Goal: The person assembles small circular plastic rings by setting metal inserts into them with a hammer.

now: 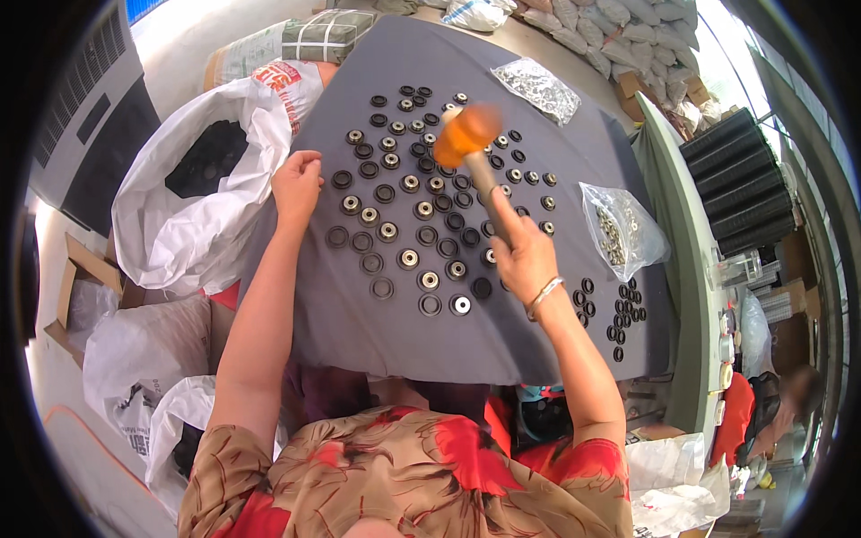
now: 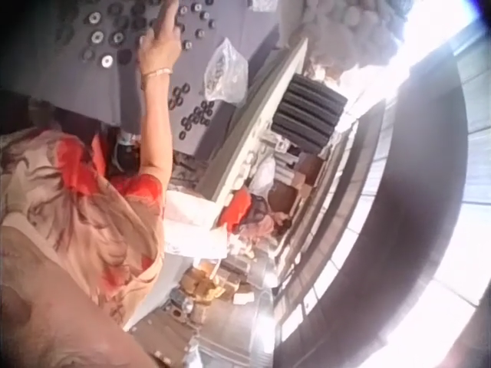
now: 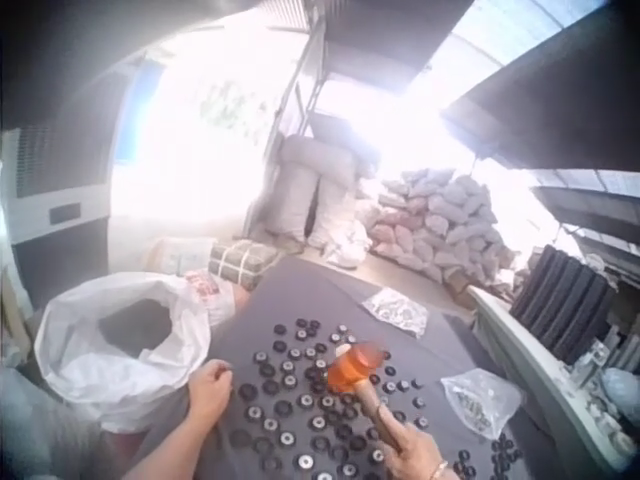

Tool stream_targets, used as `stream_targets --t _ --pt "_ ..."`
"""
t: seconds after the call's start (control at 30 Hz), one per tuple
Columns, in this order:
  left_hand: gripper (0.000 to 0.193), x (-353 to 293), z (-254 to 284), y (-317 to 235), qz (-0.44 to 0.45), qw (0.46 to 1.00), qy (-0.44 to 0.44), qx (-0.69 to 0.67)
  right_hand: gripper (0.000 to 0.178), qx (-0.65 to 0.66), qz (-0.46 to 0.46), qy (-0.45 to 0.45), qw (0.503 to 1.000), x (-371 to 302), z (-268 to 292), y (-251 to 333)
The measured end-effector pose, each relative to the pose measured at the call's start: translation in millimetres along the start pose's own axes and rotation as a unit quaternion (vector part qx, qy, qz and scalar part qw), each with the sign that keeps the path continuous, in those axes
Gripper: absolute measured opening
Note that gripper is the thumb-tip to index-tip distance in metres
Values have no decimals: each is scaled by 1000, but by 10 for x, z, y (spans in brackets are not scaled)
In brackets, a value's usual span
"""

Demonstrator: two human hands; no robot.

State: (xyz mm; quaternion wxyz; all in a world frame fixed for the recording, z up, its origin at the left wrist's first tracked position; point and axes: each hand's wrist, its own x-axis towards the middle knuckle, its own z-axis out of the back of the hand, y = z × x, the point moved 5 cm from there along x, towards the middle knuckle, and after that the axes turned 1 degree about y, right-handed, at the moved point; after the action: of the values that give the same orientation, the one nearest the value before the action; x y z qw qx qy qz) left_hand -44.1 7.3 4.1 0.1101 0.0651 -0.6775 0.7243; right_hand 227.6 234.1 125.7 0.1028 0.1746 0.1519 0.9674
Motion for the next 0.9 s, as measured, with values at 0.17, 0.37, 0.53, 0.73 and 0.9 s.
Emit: stream_targets --t 0.17,0.37,0.53,0.73,0.9 --pt "14 11 -57 29 5 1000 6 8 75 -48 -77 81 993 -117 -319 -166" --pt "15 23 -13 45 -5 1000 2 9 70 79 -39 15 996 -6 -68 139" --pt "15 -4 -49 -19 19 1000 7 3 73 -45 -31 65 996 -84 -491 69" --pt "14 -12 -40 14 -2 1000 -1 1 71 20 -32 84 996 -1 -348 158" --pt "14 15 -7 -18 -9 1000 0 7 72 43 32 65 996 -233 -27 647"
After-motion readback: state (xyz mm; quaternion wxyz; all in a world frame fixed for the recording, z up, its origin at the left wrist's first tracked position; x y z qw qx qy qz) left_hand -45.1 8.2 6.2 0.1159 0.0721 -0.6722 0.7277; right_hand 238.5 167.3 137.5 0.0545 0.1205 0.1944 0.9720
